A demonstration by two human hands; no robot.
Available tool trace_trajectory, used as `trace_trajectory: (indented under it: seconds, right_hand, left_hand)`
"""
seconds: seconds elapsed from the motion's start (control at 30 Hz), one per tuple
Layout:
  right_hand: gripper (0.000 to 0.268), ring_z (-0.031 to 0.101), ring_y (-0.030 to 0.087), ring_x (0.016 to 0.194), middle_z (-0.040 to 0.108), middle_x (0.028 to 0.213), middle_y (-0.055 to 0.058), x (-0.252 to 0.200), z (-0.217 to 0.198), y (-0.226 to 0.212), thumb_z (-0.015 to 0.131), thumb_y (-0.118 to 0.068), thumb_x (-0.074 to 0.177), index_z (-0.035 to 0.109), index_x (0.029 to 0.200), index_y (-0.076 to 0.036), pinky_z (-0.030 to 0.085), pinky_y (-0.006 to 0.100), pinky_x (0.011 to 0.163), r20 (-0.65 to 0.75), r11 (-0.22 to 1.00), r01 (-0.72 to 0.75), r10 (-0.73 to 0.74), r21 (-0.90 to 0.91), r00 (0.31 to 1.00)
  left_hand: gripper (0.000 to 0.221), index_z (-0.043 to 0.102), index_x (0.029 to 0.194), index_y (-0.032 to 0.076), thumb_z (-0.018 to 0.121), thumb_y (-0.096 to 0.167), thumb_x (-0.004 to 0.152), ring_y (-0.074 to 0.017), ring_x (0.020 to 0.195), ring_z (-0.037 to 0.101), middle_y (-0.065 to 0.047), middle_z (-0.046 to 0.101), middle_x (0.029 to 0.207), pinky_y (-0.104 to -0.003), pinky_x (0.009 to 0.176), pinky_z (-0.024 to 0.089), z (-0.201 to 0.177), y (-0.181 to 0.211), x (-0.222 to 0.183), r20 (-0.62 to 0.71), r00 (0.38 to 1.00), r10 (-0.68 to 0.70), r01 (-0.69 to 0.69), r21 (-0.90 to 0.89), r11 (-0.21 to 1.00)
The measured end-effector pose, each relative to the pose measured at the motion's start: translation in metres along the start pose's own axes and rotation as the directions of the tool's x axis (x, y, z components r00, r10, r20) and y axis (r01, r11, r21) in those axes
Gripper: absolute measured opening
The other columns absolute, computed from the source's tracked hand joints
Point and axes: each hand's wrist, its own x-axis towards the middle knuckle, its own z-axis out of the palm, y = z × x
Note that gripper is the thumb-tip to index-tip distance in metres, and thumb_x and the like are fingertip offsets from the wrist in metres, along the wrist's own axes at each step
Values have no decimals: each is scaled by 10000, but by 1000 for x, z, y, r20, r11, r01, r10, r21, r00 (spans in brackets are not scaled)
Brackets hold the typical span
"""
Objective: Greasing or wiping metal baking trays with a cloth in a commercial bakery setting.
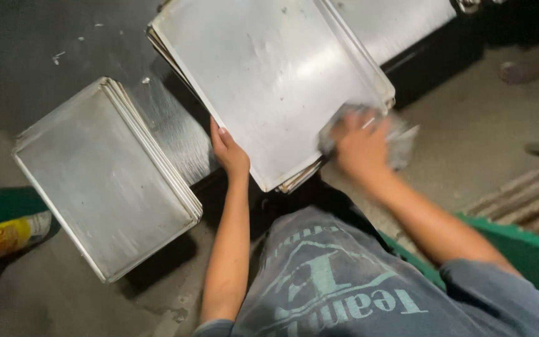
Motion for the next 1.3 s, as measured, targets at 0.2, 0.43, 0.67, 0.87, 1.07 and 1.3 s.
trace_trajectory:
  seconds: [0.2, 0.43, 0.67, 0.87, 1.07, 1.3]
  right_hand:
    - [303, 550, 344, 1126, 602, 1249, 93, 26, -26, -84, 640, -280, 791, 756, 1025, -126, 426, 560, 846, -430, 623, 709, -569, 331, 701]
    - [254, 546, 366, 1134, 599, 1158, 126, 246, -50, -120, 672, -315, 783, 769, 926, -130, 406, 573, 886, -598, 579, 796, -580, 176, 553]
    - [236, 467, 386, 1280, 564, 1304, 147, 393, -67, -147, 665, -259, 833, 789, 989, -132, 335, 594, 948, -513, 739, 626, -448, 250, 733]
    - [322, 425, 435, 1316, 532, 1374, 183, 419, -41, -39, 734, -290, 749, 795, 1021, -128, 353, 627, 935, -322, 880, 446, -379, 164, 867]
    - [297, 487, 440, 1277, 589, 1344, 162, 405, 16, 75, 699, -287, 792, 808, 1003, -109, 368, 610, 905, -355, 963, 202, -130, 176, 926]
    - [395, 512, 404, 1266, 585, 1303, 94, 160, -15, 76, 799, -350, 672, 797, 1059, -272, 418, 601, 945, -64, 961, 174, -164, 214, 984]
  left_hand:
    - [510, 404, 1562, -8, 394, 270, 1135, -248, 1431, 474, -169, 485, 1578, -353, 1205, 344, -11, 7, -7, 53, 997, -63, 75, -257, 964]
    - [485, 428, 1545, 44, 408, 272, 1118, -225, 1415, 454, -132, 495, 1552, -352, 1186, 324, -18, 15, -8, 24, 978, -207, 208, -57, 976]
    - [247, 564, 1240, 30, 506, 190, 1061, -305, 1078, 578, -169, 587, 1191, -398, 977, 467, -13, 12, -9, -129, 990, -53, 105, 433, 895]
    - [186, 612, 1033, 18, 551, 193, 1044, -352, 973, 571, -182, 562, 1056, -435, 902, 463, -13, 9, -12, -187, 982, 22, 90, 567, 819]
    - [255, 654, 1023, 9, 561, 245, 1047, -381, 985, 563, -193, 577, 1071, -463, 907, 447, -12, 12, -7, -145, 988, 62, 48, 650, 758]
    - [327, 649, 1021, -27, 559, 285, 1057, -368, 1021, 567, -213, 564, 1120, -434, 954, 455, -40, -25, 6, -84, 994, 75, -22, 505, 863]
